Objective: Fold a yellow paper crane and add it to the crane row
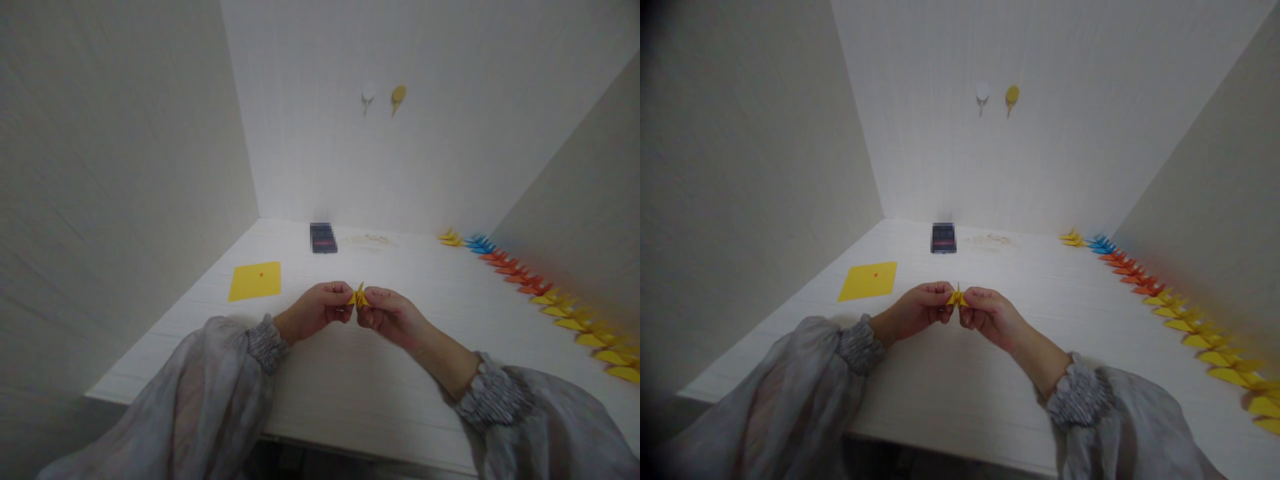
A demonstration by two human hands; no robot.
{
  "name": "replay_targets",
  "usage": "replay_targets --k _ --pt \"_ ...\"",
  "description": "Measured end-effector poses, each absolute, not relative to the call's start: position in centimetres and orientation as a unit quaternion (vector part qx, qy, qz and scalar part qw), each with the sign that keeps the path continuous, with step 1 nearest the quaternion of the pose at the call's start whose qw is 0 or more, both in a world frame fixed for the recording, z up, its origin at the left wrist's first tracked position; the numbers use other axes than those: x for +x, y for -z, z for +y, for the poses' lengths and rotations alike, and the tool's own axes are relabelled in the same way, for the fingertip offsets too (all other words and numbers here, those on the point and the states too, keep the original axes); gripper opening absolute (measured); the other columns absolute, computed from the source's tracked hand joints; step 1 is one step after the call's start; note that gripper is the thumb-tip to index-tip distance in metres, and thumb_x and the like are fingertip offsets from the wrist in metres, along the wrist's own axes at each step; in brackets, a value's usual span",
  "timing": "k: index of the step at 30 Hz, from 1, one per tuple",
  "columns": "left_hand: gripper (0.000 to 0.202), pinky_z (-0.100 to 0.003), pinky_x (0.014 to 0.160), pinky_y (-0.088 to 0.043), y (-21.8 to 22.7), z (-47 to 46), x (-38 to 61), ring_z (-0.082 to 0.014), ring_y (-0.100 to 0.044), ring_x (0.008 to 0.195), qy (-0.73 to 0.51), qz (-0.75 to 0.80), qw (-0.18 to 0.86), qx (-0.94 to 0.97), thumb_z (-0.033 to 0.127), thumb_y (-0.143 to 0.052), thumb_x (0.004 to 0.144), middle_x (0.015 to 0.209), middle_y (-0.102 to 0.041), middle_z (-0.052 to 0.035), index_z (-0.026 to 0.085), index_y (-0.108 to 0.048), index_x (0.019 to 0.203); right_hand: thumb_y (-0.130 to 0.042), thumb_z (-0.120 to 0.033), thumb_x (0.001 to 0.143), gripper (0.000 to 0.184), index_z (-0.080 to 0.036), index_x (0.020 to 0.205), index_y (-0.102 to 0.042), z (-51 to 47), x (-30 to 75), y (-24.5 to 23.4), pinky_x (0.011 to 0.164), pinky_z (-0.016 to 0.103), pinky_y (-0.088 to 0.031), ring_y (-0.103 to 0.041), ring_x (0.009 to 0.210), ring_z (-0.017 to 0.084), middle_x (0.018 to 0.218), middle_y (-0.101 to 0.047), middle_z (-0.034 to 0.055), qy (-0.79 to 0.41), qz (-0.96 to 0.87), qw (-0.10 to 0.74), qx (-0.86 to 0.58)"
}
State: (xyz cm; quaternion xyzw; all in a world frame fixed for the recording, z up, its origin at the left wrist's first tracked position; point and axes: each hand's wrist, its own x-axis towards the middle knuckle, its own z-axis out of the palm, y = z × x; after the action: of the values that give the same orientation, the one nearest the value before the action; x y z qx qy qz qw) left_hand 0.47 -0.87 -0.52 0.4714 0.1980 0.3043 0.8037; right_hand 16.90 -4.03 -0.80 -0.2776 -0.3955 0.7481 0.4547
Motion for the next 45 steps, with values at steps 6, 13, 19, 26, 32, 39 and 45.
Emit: replay_targets --k 6,13,19,26,32,39,45 --pt "0.017 -0.019 0.05 -0.036 0.6 -0.9 0.6 -0.0064 -0.051 0.05 -0.307 0.175 0.819 0.452 0.024 -0.06 0.069 0.061 -0.053 -0.0004 0.011 -0.05 0.068 -0.064 -0.024 0.066 0.012 -0.013 0.064 -0.059 -4.1 16.5 0.8 0.049 0.022 -0.034 -0.048 0.048 0.008 0.054 -0.057 0.0001 -0.762 -0.367 0.468 -0.256" --pt "0.017 -0.019 0.05 -0.035 0.6 -1.0 0.6 -0.0057 -0.05 0.051 -0.314 0.161 0.826 0.44 0.024 -0.06 0.07 0.062 -0.053 -0.0005 0.011 -0.05 0.069 -0.063 -0.026 0.066 0.012 -0.014 0.064 -0.059 -4.2 16.1 0.7 0.054 0.024 -0.036 -0.049 0.052 0.01 0.056 -0.057 0.0008 -0.762 -0.369 0.475 -0.24" --pt "0.017 -0.018 0.05 -0.034 0.4 -1.1 0.6 -0.0054 -0.049 0.051 -0.328 0.151 0.826 0.433 0.023 -0.06 0.07 0.062 -0.052 -0.0005 0.01 -0.049 0.066 -0.061 -0.025 0.067 0.012 -0.015 0.063 -0.058 -4.3 15.9 0.8 0.054 0.024 -0.036 -0.049 0.052 0.01 0.052 -0.055 0.0 -0.759 -0.36 0.491 -0.23" --pt "0.017 -0.018 0.05 -0.033 0.3 -1.1 0.6 -0.0052 -0.048 0.05 -0.32 0.159 0.829 0.43 0.024 -0.059 0.071 0.06 -0.052 -0.0005 0.01 -0.051 0.066 -0.06 -0.029 0.068 0.014 -0.016 0.064 -0.057 -4.3 15.7 0.7 0.056 0.026 -0.037 -0.052 0.057 0.012 0.058 -0.056 0.0008 -0.755 -0.372 0.484 -0.238" --pt "0.017 -0.02 0.05 -0.034 0.2 -1.0 0.3 -0.0057 -0.047 0.049 -0.301 0.182 0.8 0.486 0.025 -0.059 0.07 0.06 -0.053 -0.0009 0.011 -0.052 0.067 -0.059 -0.027 0.07 0.013 -0.014 0.068 -0.06 -4.2 16.0 0.6 0.053 0.024 -0.036 -0.049 0.052 0.01 0.056 -0.056 0.0009 -0.752 -0.391 0.47 -0.248" --pt "0.016 -0.019 0.048 -0.031 0.1 -1.0 0.3 -0.0049 -0.045 0.047 -0.293 0.208 0.788 0.499 0.024 -0.061 0.068 0.057 -0.052 0.0005 0.011 -0.054 0.068 -0.061 -0.023 0.069 0.013 -0.012 0.063 -0.058 -4.3 16.2 0.7 0.05 0.022 -0.034 -0.045 0.047 0.007 0.05 -0.052 -0.0011 -0.753 -0.385 0.473 -0.247" --pt "0.016 -0.019 0.047 -0.029 0.2 -1.0 0.2 -0.0041 -0.043 0.047 -0.285 0.207 0.802 0.482 0.024 -0.062 0.067 0.057 -0.051 0.0006 0.01 -0.055 0.067 -0.064 -0.025 0.067 0.015 -0.012 0.066 -0.058 -4.3 16.1 0.9 0.05 0.022 -0.034 -0.044 0.049 0.007 0.053 -0.05 -0.0013 -0.754 -0.391 0.466 -0.248"
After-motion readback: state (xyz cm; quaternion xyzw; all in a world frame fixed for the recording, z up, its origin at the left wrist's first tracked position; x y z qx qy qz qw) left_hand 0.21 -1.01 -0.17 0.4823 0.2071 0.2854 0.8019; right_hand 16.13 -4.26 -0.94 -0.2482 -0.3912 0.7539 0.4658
